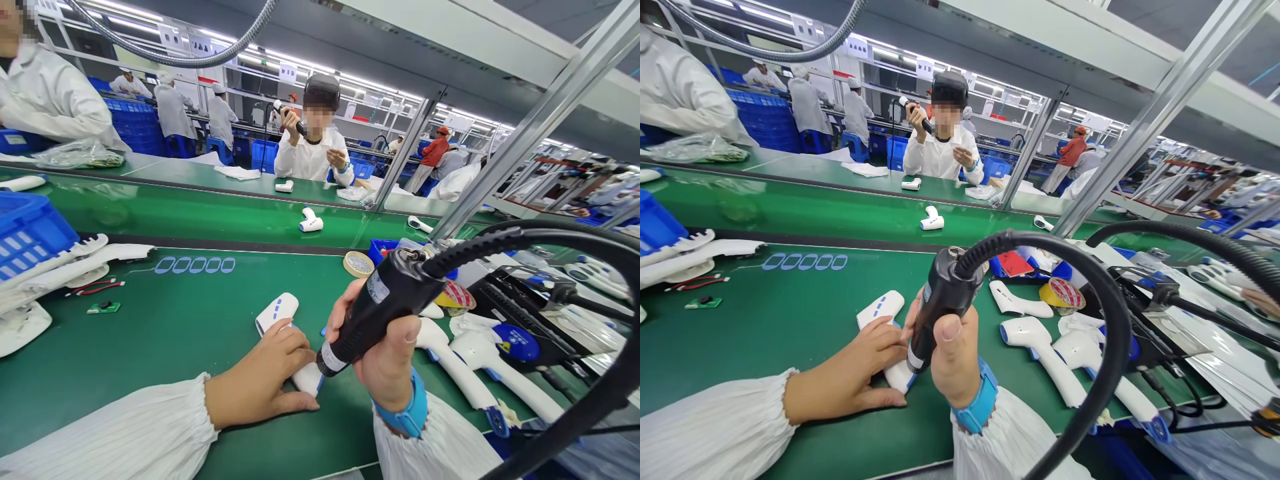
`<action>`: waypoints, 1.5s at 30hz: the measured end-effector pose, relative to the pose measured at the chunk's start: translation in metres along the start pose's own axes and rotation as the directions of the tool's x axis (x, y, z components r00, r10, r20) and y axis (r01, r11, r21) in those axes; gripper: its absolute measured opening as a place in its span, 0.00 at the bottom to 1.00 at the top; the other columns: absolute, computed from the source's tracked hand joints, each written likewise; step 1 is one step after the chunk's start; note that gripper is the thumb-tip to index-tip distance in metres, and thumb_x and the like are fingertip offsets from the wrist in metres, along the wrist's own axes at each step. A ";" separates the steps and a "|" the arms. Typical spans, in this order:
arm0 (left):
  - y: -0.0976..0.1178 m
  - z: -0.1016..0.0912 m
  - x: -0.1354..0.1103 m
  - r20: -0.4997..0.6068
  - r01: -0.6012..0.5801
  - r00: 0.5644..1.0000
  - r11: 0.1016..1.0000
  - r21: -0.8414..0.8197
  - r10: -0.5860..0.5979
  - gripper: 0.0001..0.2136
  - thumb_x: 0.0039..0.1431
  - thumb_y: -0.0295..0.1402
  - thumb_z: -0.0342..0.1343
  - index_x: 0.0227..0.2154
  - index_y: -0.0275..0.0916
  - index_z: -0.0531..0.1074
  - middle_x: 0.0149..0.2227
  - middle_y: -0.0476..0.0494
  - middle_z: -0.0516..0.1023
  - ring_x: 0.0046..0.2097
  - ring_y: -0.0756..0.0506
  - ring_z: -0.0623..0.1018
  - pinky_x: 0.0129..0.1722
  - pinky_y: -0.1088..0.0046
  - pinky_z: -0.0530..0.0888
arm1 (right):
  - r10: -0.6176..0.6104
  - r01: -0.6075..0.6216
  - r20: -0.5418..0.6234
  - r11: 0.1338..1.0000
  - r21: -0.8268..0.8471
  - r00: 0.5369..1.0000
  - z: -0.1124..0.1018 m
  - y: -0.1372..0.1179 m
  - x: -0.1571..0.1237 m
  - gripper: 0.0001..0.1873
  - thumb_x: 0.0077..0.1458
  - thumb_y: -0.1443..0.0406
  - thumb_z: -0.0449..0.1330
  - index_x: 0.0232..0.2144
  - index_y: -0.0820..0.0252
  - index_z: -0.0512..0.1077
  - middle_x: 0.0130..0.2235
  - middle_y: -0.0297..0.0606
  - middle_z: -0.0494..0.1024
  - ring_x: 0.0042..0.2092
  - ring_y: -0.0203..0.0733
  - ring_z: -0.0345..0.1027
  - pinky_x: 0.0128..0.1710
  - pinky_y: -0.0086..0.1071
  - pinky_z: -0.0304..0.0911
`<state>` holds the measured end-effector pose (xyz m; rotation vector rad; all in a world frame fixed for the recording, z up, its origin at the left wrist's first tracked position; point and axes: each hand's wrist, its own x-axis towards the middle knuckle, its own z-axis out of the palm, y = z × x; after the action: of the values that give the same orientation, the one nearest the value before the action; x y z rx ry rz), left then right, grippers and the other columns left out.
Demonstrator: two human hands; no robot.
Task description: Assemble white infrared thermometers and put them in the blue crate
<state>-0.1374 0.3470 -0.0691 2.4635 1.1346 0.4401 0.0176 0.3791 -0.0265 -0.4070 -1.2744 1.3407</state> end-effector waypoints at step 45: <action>-0.013 -0.048 0.211 -0.003 0.401 0.823 0.578 0.711 -0.567 0.12 0.57 0.31 0.53 0.44 0.34 0.67 0.46 0.40 0.71 0.44 0.44 0.73 0.40 0.62 0.74 | 0.306 0.422 0.455 0.170 -0.890 0.836 -0.128 -0.052 -0.040 0.19 0.51 0.75 0.48 0.38 0.51 0.71 0.41 0.36 0.74 0.41 0.40 0.67 0.41 0.31 0.67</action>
<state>-0.0354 0.5288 -0.0081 2.4648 2.0747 -0.5368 0.1601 0.3848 -0.0445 -0.8923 -2.6399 0.2353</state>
